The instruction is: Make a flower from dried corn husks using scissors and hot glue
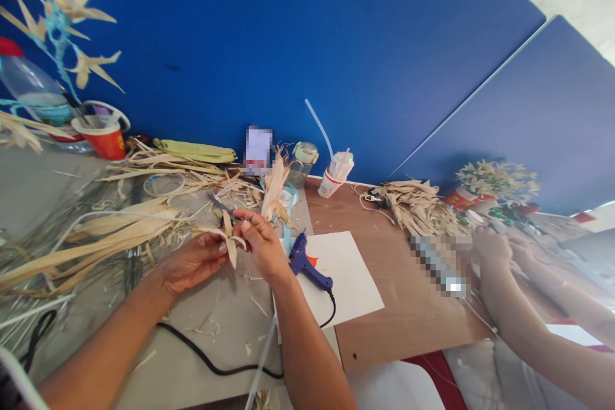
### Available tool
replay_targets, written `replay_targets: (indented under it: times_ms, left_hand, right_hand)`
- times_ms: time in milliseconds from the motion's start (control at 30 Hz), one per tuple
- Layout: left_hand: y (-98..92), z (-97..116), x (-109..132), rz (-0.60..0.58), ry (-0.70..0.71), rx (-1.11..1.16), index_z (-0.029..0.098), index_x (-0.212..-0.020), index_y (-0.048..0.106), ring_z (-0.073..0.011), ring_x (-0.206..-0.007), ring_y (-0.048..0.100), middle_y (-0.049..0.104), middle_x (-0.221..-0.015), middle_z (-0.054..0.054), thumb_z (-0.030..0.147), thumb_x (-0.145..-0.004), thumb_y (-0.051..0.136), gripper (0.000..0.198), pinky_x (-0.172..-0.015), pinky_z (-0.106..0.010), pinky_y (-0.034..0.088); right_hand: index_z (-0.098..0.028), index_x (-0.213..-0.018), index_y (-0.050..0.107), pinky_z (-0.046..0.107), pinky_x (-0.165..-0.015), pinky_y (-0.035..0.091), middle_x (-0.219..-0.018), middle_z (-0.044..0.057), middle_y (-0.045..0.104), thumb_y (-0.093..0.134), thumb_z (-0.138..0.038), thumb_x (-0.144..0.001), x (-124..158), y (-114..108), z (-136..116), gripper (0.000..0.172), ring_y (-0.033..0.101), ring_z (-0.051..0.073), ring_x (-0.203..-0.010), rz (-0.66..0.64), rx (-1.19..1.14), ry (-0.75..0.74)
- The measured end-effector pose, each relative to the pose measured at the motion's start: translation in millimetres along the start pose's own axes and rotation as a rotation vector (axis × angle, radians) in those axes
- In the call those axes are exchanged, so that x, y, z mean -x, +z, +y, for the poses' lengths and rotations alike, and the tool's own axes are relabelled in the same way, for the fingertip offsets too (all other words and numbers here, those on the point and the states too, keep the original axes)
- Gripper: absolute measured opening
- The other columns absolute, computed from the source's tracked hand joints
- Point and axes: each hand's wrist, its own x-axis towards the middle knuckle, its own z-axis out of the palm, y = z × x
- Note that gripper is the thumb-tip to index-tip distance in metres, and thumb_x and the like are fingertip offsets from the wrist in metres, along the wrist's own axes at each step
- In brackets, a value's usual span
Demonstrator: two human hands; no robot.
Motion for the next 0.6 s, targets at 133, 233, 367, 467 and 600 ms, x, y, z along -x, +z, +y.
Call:
replay_targets:
  times_ms: [133, 233, 367, 467, 600]
  left_hand:
    - [-1.5, 0.0, 0.1, -0.003, 0.001, -0.013, 0.012, -0.079, 0.072, -0.0132, -0.071, 0.062, 0.067, -0.076, -0.005, 0.012, -0.059, 0.085, 0.024, -0.068, -0.023, 0.05]
    - [-2.9, 0.8, 0.2, -0.002, 0.047, 0.004, 0.013, -0.082, 0.071, -0.0138, -0.071, 0.062, 0.066, -0.074, -0.004, 0.008, -0.061, 0.082, 0.024, -0.068, -0.025, 0.05]
    - [-5.2, 2.0, 0.5, -0.021, 0.071, 0.008, 0.013, -0.081, 0.07, -0.0153, -0.071, 0.062, 0.065, -0.071, -0.004, 0.006, -0.062, 0.08, 0.022, -0.068, -0.026, 0.049]
    - [-5.1, 3.1, 1.2, -0.041, 0.058, -0.012, 0.014, -0.08, 0.07, -0.0153, -0.07, 0.061, 0.065, -0.071, -0.004, 0.005, -0.062, 0.08, 0.022, -0.067, -0.025, 0.048]
    - [-1.5, 4.7, 2.3, -0.061, 0.041, -0.04, 0.012, -0.08, 0.071, -0.0154, -0.071, 0.061, 0.066, -0.074, -0.005, 0.007, -0.061, 0.08, 0.022, -0.067, -0.025, 0.047]
  right_hand:
    - [-0.022, -0.098, 0.065, 0.022, -0.051, 0.034, -0.076, -0.001, 0.056, 0.068, -0.043, -0.069, 0.3, 0.2, -4.5, 0.036, 0.041, 0.008, -0.055, 0.047, -0.043, 0.032]
    - [-0.019, -0.092, 0.067, 0.022, -0.053, 0.034, -0.067, -0.003, 0.054, 0.069, -0.047, -0.068, -0.4, -4.3, -6.7, 0.036, 0.041, 0.009, -0.054, 0.079, -0.089, 0.058]
    - [-0.017, -0.068, 0.063, 0.022, -0.052, 0.031, -0.055, -0.004, 0.048, 0.071, -0.044, -0.068, -0.8, -9.9, -6.5, 0.028, 0.036, 0.008, -0.051, 0.042, -0.022, 0.092]
    - [-0.017, -0.057, 0.057, 0.022, -0.051, 0.03, -0.051, -0.005, 0.047, 0.073, -0.04, -0.066, -1.2, -9.7, -4.3, 0.029, 0.037, 0.008, -0.05, 0.042, 0.037, 0.099]
    - [-0.018, -0.057, 0.058, 0.021, -0.047, 0.028, -0.049, -0.006, 0.047, 0.074, -0.039, -0.062, -2.2, -6.0, -1.5, 0.028, 0.036, 0.007, -0.047, 0.12, 0.06, 0.089]
